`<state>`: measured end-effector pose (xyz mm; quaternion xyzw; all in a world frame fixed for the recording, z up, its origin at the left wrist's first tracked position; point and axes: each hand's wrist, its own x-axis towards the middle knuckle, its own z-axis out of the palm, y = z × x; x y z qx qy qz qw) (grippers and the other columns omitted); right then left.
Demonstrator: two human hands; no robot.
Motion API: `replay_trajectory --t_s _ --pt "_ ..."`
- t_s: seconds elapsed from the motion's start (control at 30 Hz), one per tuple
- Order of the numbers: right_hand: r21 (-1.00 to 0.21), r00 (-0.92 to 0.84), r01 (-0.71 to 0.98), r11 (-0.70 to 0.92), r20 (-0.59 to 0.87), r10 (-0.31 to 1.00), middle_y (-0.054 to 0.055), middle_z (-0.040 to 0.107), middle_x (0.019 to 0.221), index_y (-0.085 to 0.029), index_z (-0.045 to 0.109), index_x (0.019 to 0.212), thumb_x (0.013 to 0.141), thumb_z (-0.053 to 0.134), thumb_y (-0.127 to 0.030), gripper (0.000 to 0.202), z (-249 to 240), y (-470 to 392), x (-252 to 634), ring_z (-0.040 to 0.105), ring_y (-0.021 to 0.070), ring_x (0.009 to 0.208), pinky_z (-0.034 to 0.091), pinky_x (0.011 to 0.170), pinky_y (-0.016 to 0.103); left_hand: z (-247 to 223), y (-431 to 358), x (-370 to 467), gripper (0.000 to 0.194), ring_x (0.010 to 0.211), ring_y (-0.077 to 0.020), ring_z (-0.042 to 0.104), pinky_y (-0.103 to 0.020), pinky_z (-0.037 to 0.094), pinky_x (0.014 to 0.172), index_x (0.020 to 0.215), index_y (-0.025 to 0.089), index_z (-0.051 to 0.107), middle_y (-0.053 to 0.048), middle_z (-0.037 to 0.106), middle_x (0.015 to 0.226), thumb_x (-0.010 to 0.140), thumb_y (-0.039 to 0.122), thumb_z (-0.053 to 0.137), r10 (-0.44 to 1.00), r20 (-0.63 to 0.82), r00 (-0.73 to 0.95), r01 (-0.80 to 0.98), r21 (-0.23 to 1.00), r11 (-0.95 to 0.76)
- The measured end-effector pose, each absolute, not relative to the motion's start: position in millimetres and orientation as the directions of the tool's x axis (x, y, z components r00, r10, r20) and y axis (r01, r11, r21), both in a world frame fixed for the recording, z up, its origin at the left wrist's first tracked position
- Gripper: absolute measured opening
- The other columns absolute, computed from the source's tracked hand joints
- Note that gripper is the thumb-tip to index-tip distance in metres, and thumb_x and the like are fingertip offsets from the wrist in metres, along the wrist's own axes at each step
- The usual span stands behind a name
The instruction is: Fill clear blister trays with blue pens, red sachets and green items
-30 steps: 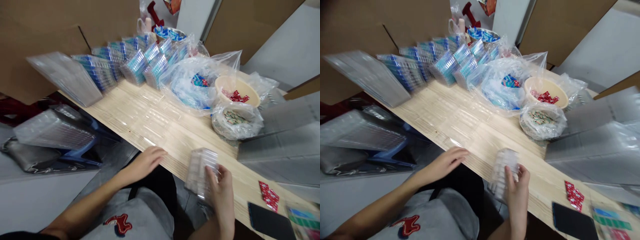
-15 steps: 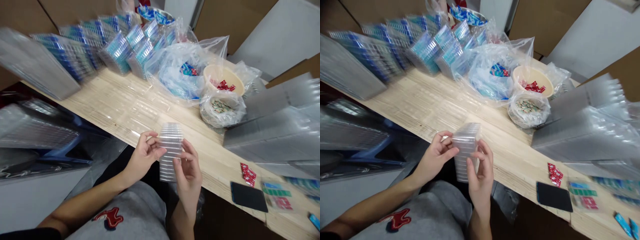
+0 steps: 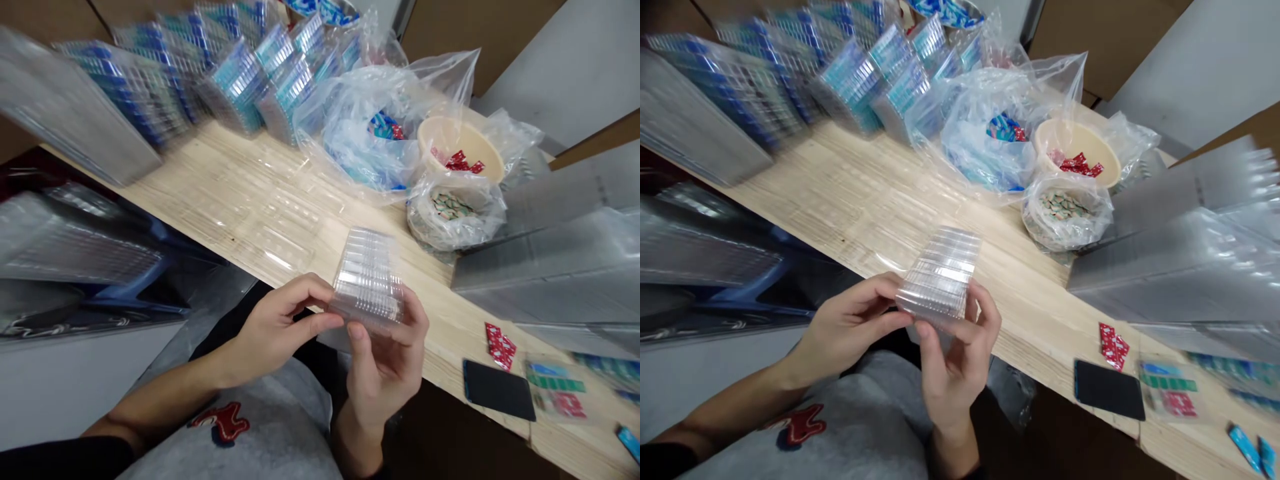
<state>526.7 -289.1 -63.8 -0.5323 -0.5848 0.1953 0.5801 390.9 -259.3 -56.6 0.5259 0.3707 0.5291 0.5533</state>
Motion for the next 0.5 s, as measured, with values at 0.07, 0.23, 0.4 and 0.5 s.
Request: replay_trajectory --t_s 0.07,0.23,0.4,0.5 --pt "-0.833 0.238 0.415 0.367 0.488 0.839 0.005 0.052 0.127 -0.024 0.061 0.093 0.084 0.062 -0.015 0.013 -64 -289 526 0.051 0.0252 0.124 0.046 0.101 0.053 -56 -257 391 0.008 0.073 -0.0099 0.061 -0.019 0.051 0.066 0.08 0.018 0.064 0.001 0.065 0.077 0.08 0.021 0.071 0.979 0.124 0.163 -0.245 0.966 -0.081" --pt "-0.818 0.251 0.425 0.388 0.519 0.817 0.004 0.054 0.125 -0.024 0.061 0.094 0.084 0.063 -0.013 0.015 -67 -287 522 0.051 0.0237 0.123 0.044 0.103 0.051 -56 -255 389 0.009 0.069 -0.0072 0.059 -0.015 0.049 0.064 0.075 0.018 0.064 0.003 0.063 0.073 0.076 0.014 0.072 0.983 0.067 0.174 -0.267 0.964 -0.018" --pt "-0.82 0.3 0.427 0.38 0.525 0.796 0.004 0.056 0.124 -0.024 0.063 0.093 0.085 0.063 -0.014 0.013 -72 -287 518 0.051 0.0242 0.124 0.044 0.103 0.052 -58 -254 385 0.008 0.067 -0.0076 0.058 -0.016 0.048 0.062 0.075 0.018 0.064 0.003 0.061 0.071 0.076 0.014 0.071 0.988 0.017 0.152 -0.254 0.967 0.022" --pt "-0.86 0.291 0.368 0.354 0.468 0.834 0.004 0.054 0.13 -0.023 0.063 0.094 0.083 0.064 -0.013 0.014 -74 -287 523 0.05 0.0239 0.126 0.045 0.103 0.049 -63 -252 382 0.006 0.069 -0.008 0.058 -0.017 0.048 0.064 0.076 0.018 0.064 0.003 0.061 0.074 0.078 0.015 0.068 0.974 -0.011 0.225 -0.209 0.976 0.059"
